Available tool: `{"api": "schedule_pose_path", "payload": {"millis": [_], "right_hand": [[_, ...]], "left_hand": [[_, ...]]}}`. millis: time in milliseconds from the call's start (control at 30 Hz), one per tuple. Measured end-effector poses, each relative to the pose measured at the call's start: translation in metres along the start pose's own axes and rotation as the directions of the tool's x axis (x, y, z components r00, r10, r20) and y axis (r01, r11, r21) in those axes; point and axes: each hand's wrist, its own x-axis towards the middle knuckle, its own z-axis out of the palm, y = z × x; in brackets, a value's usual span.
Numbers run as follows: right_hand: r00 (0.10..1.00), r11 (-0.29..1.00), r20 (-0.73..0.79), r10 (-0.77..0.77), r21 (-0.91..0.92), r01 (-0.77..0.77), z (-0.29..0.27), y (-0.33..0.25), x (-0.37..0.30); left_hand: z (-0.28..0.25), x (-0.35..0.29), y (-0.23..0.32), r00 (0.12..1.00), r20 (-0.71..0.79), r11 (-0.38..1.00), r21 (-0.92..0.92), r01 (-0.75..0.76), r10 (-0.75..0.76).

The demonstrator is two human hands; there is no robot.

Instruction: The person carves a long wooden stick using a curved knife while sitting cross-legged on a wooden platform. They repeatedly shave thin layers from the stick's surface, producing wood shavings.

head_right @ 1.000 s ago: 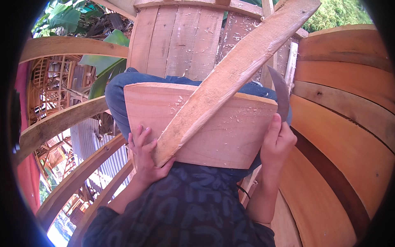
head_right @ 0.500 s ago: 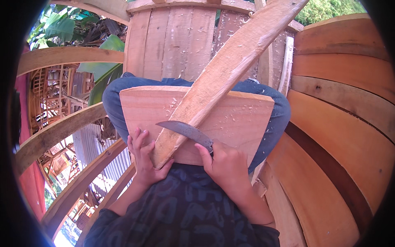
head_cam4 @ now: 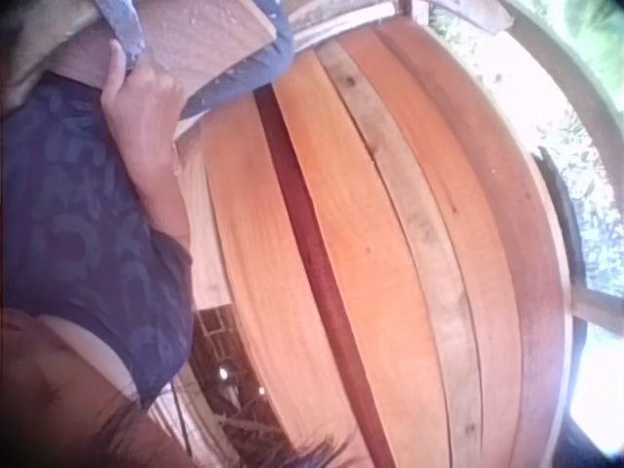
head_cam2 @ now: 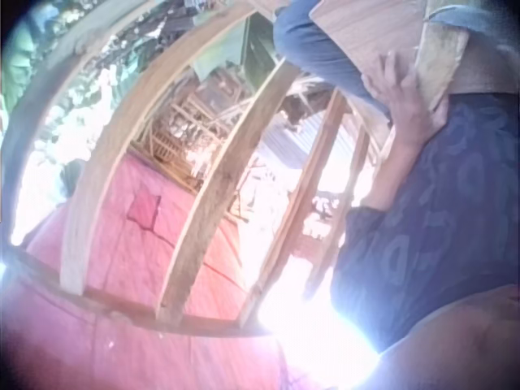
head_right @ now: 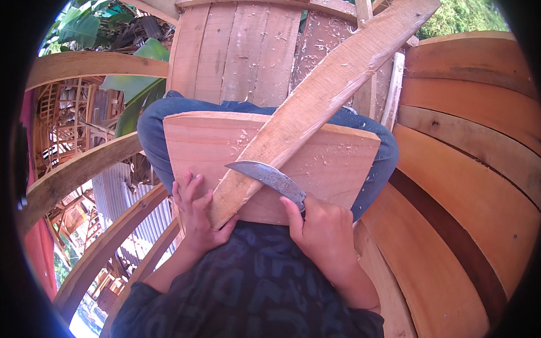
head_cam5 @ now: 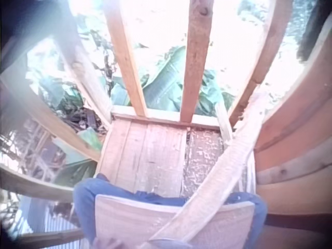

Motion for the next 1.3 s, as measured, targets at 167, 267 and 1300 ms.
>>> {"api": "schedule_pose_path", "payload": {"millis": [167, 267, 1300], "right_hand": [[0.999, 0.996, -0.024, 0.032, -0.083, -0.034, -0.005, 0.001, 0.001], [0.969, 0.992, -0.225, 0.102, -0.047, -0.115, -0.007, 0.024, 0.005], [0.994, 0.993, -0.095, 0.048, -0.101, -0.057, 0.007, 0.008, -0.004]], "left_hand": [[-0.001, 0.003, 0.001, 1.0, -0.001, 1.0, -0.012, -0.02, 0.02], [0.0, 0.001, 0.002, 1.0, 0.0, 1.0, -0.025, -0.012, 0.012], [0.001, -0.001, -0.001, 1.0, 0.007, 0.998, -0.057, 0.012, -0.012]]}}
